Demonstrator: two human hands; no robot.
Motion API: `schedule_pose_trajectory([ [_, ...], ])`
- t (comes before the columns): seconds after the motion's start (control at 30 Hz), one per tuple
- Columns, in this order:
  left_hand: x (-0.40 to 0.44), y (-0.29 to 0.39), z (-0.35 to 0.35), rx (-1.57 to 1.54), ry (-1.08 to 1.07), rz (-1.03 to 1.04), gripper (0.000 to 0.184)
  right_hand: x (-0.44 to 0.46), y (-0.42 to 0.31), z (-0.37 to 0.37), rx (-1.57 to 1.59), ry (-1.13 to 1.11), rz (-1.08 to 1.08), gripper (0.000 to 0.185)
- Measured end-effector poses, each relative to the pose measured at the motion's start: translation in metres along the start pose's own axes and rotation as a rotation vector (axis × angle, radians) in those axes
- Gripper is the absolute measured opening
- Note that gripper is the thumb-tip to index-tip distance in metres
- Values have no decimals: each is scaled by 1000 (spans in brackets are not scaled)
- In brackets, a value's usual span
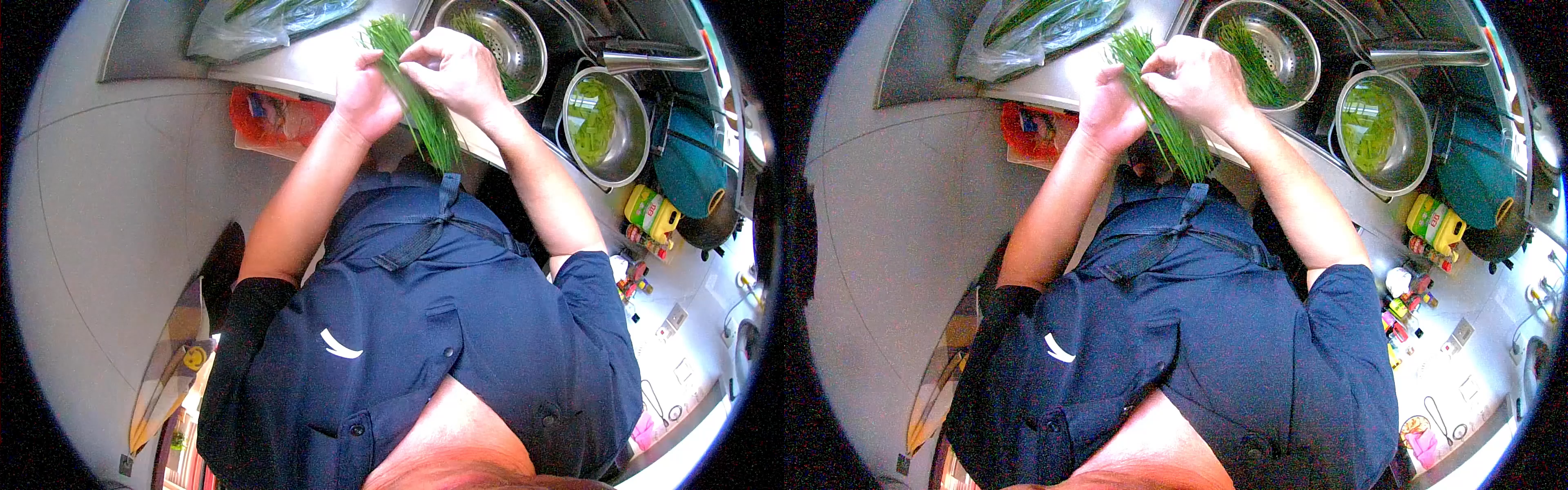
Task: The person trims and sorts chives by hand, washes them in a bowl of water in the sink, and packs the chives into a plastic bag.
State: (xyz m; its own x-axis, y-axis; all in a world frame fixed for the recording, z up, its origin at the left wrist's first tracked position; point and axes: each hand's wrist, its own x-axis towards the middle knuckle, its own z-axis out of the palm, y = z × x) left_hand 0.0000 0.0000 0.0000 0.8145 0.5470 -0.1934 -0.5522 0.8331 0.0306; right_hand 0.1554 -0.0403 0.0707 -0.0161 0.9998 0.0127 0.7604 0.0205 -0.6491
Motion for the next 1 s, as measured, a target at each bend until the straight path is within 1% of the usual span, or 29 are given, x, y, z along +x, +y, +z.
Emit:
schedule_pose_trajectory([
  [0.1,-3,-2,-1,-48,32,0,57,-3,0,3,72,13,58,25],
  [0.17,6,3,-4,-20,95,16,56,3,8,5,186,24,121,26],
  [0.2,4,0,-4,-32,99,15,56,0,13,6,183,14,128,26],
  [0.27,0,2,-3,-35,93,26,55,2,19,9,310,-27,233,28],
  [0.4,-3,5,5,-16,102,52,55,6,15,6,380,-68,285,28],
  [0.47,-4,5,4,-14,136,93,55,4,13,6,524,-54,281,26],
  [0.5,-5,6,4,-16,136,92,55,3,12,5,522,-54,282,26],
  [0.57,-9,10,6,-71,108,50,50,2,12,6,800,-84,409,25],
  [0.6,-9,10,8,-71,107,51,50,2,15,8,799,-85,408,25],
  [0.67,-8,9,11,149,200,160,43,2,23,14,855,-22,335,23],
  [0.7,-7,9,9,149,200,160,43,1,19,11,855,-22,335,23],
  [0.77,-7,9,5,140,243,201,39,-1,7,1,873,-5,414,20],
  [0.8,-7,9,2,140,243,202,39,-1,11,2,873,-5,414,20],
  [0.87,-8,10,-3,158,272,234,36,-1,21,4,978,-17,477,19],
  [1.0,-14,11,-2,174,324,271,33,-2,21,7,991,-34,478,17],
])
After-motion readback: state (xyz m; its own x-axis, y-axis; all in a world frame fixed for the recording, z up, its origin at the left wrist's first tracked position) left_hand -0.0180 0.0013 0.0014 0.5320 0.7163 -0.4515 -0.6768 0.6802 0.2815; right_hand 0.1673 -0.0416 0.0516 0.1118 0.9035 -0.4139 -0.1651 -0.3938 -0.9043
